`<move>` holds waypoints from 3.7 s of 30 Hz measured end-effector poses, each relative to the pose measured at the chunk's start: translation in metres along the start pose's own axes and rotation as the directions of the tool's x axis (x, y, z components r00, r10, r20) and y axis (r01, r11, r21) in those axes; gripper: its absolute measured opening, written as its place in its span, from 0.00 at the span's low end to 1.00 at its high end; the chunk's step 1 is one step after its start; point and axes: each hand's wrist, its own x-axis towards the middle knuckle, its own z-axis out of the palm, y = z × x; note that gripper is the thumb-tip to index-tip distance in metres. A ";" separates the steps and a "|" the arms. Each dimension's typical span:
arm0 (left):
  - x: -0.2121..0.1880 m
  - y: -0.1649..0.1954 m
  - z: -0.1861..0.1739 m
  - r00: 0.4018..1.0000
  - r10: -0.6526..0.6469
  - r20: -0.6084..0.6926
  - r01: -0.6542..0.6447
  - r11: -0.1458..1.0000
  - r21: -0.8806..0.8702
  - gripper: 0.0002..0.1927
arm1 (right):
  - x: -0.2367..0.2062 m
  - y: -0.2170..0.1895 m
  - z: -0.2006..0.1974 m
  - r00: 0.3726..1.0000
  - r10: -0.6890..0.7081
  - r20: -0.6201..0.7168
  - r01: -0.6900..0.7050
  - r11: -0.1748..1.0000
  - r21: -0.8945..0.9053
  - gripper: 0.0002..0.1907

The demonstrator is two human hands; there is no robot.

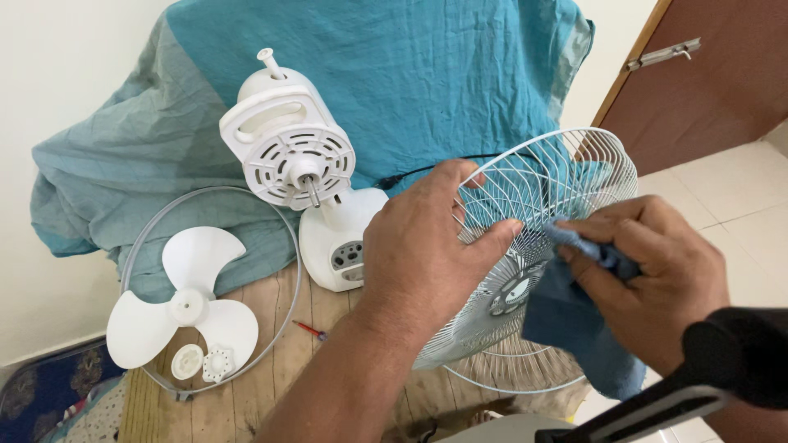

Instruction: The person wipes the wire guard of a disassembled pedestal fan with a blue cloth, turning the guard to clean different sides. They then use a screwdriver to unscrew the rear motor housing of the fan, holding the housing steady with the other hand.

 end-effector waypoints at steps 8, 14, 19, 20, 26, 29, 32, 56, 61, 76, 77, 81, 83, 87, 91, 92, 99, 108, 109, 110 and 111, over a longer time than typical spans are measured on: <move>-0.007 0.005 0.013 0.996 0.047 0.076 -0.044 0.998 -0.039 0.26 | 0.055 -0.012 -0.020 0.975 -0.188 -0.119 0.181 0.981 -0.066 0.07; -0.007 -0.002 0.008 0.999 0.047 0.026 -0.046 0.998 -0.044 0.26 | 0.000 0.003 0.001 0.992 -0.061 -0.111 0.061 0.998 -0.006 0.12; -0.005 -0.007 0.005 1.000 0.008 0.014 -0.008 0.999 -0.051 0.30 | -0.005 0.019 -0.006 0.999 0.036 -0.026 -0.037 0.999 -0.034 0.12; -0.004 -0.007 0.006 1.000 0.007 0.024 -0.006 0.999 -0.049 0.30 | 0.005 0.025 -0.009 0.998 0.061 -0.034 -0.060 0.998 0.013 0.17; -0.006 -0.007 0.012 0.997 -0.022 0.073 0.039 0.967 -0.251 0.25 | 0.062 0.050 -0.032 0.925 0.284 0.251 -0.329 0.931 0.159 0.23; -0.005 -0.008 0.011 0.995 -0.081 0.057 0.094 0.952 -0.292 0.28 | 0.071 0.042 -0.035 0.904 0.318 0.284 -0.330 0.944 -0.007 0.22; 0.000 -0.010 0.009 0.969 -0.201 0.141 0.211 0.975 -0.062 0.31 | 0.069 0.025 -0.025 0.925 0.241 0.293 -0.235 0.970 -0.056 0.23; 0.021 0.010 0.000 0.964 -0.134 0.228 0.114 0.988 0.101 0.25 | 0.028 -0.013 -0.001 0.997 -0.032 0.077 0.037 0.997 -0.069 0.13; 0.018 0.010 0.002 0.985 -0.013 0.169 -0.001 0.997 0.083 0.26 | 0.056 -0.026 -0.018 0.997 -0.076 -0.008 0.074 0.988 -0.136 0.09; 0.014 0.005 -0.004 0.981 -0.072 0.181 0.058 0.995 0.080 0.26 | 0.018 -0.015 0.000 0.996 -0.046 -0.082 0.040 0.997 -0.073 0.11; 0.014 0.005 -0.003 0.980 -0.073 0.187 0.059 0.995 0.083 0.26 | 0.028 -0.017 -0.007 0.994 -0.066 -0.085 0.059 0.995 -0.080 0.09; 0.009 0.004 0.001 0.979 -0.011 0.206 -0.003 0.998 0.070 0.26 | 0.053 -0.022 -0.014 0.990 -0.135 -0.032 0.128 0.977 -0.169 0.08; 0.006 0.001 0.000 0.985 0.021 0.174 -0.031 0.998 0.053 0.27 | 0.048 -0.018 -0.004 0.983 -0.170 -0.063 0.158 0.974 -0.163 0.09; 0.004 -0.003 -0.004 0.994 0.037 0.107 -0.042 0.998 0.045 0.28 | -0.005 -0.006 0.020 0.981 -0.115 -0.156 0.111 0.993 -0.038 0.11; 0.003 -0.003 -0.009 0.982 -0.095 0.162 0.085 0.994 0.066 0.27 | -0.014 -0.006 0.017 0.997 -0.027 -0.078 0.027 1.000 -0.007 0.12; 0.003 -0.003 -0.009 0.983 -0.090 0.162 0.080 0.994 0.072 0.27 | -0.008 -0.010 0.012 0.993 -0.038 -0.111 0.041 0.999 0.022 0.10; -0.008 -0.003 -0.004 0.991 0.034 0.128 -0.039 0.999 0.034 0.27 | 0.033 -0.018 -0.006 0.969 -0.178 -0.171 0.153 0.977 -0.149 0.07; -0.011 -0.006 -0.008 0.986 -0.042 0.162 0.032 0.998 0.062 0.27 | -0.020 -0.002 0.013 0.980 -0.121 -0.160 0.117 0.992 -0.040 0.10; -0.011 -0.005 -0.009 0.987 -0.034 0.154 0.024 0.998 0.065 0.27 | -0.016 0.001 0.009 0.982 -0.094 -0.165 0.093 0.996 -0.019 0.09; -0.011 -0.004 -0.009 0.989 -0.027 0.147 0.016 0.997 0.071 0.27 | -0.014 0.005 0.004 0.983 -0.067 -0.170 0.069 0.998 0.003 0.09; -0.012 -0.003 -0.009 0.985 -0.027 0.169 0.016 0.998 0.066 0.27 | -0.005 0.013 -0.003 0.988 -0.035 -0.149 0.040 0.999 0.033 0.09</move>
